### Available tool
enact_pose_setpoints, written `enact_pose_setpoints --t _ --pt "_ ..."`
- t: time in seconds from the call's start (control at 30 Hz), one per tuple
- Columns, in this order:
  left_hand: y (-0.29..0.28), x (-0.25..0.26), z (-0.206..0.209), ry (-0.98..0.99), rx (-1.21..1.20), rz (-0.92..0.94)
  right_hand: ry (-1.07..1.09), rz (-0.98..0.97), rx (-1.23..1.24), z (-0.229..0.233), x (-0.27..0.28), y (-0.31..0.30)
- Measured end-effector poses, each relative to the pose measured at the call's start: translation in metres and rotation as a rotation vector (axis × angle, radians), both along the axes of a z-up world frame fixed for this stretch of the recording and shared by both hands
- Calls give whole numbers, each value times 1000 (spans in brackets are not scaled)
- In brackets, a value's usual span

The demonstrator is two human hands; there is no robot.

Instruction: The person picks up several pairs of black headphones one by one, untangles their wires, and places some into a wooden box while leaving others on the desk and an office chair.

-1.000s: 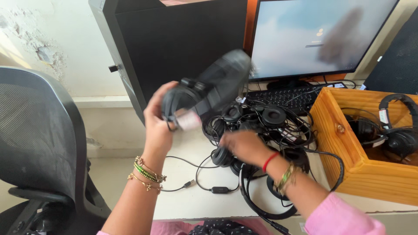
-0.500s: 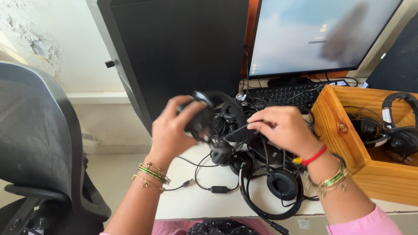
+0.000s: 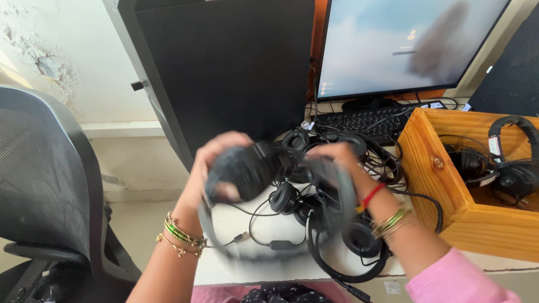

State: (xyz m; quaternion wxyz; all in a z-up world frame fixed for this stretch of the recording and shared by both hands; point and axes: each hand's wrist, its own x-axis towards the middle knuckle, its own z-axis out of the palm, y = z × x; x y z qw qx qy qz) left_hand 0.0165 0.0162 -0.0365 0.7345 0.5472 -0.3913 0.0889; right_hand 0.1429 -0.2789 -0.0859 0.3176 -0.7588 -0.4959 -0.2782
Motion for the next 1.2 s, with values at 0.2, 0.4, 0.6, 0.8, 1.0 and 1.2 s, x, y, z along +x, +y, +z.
enact_pose_setpoints --t 0.2,0.4,0.6,0.8,1.0,1.2 --pt "6 30 2 395 -666 484 158 -108 -225 -14 -63 41" --pt "-5 15 3 -107 56 1491 7 34 -106 27 -90 26" --pt "-37 -1 13 -112 581 1399 -170 -109 -137 72 -73 0" --pt "-17 9 20 87 941 882 348 11 -82 67 -52 -17" --pt "-7 19 2 251 853 342 658 438 -30 47 -40 -5" --pt "-18 -3 31 71 852 688 356 344 231 72 -64 19"
